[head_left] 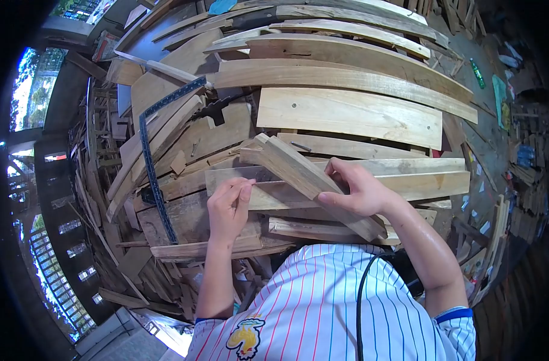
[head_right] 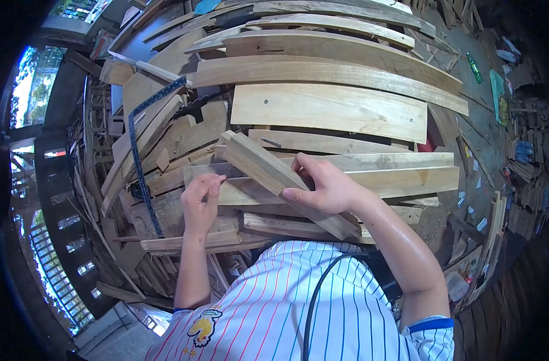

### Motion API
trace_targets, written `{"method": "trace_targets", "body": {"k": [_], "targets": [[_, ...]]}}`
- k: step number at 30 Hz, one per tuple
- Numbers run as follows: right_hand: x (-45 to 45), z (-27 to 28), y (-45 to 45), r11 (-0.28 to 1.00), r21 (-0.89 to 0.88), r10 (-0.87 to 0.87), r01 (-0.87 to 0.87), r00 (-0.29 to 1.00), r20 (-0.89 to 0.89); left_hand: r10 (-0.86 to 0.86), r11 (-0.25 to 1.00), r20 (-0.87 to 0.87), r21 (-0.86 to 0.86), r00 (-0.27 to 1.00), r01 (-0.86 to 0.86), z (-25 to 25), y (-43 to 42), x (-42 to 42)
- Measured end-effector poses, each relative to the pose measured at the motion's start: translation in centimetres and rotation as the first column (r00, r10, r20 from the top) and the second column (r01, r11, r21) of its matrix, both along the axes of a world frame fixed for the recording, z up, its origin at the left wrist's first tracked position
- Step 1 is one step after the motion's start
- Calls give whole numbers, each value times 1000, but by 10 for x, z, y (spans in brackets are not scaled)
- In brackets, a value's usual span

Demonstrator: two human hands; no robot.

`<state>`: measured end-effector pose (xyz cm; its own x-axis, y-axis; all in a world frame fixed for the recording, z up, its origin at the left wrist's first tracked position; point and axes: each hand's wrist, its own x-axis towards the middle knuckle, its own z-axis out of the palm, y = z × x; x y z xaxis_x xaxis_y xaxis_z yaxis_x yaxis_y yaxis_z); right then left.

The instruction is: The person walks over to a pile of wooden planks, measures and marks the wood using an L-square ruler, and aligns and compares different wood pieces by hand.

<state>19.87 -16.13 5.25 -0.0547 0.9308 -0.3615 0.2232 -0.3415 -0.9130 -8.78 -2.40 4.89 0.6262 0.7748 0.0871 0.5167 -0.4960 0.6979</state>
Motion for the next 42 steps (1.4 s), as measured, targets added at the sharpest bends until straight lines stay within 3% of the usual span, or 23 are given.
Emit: {"method": "trace_targets", "body": {"k": [8,11,14,16,20,22,31,42], "targets": [[0,-9,-2,1000,26,-11,10,1000,8,-7,998,60,-65,998,11,0,3,1],[0,-7,-2,1000,15,-5,5,1000,4,-1,990,-31,-142,1000,-3,1,2,0],[1,-5,-1,1000,-4,13,-13,999,34,92,988,17,-129,996,-89,-11,-2,-3],[0,-11,-3,999,38,-7,8,1000,-25,84,995,37,46,996,-85,-16,-5,-5],[1,-8,-2,1000,5,7,-7,1000,-1,108,994,98,22,989,-111,-23,-9,-11],[1,-9,-2,1000,15,3,-2,1000,-9,16,991,166,129,986,-38,-28,-9,-14],[0,-8,-2,1000,6,-6,6,1000,-12,-73,973,98,226,993,50,-25,-11,-17],[-3,-8,-3,998,55,-27,25,999,35,-31,989,21,148,999,28,-17,-10,-14]]}}
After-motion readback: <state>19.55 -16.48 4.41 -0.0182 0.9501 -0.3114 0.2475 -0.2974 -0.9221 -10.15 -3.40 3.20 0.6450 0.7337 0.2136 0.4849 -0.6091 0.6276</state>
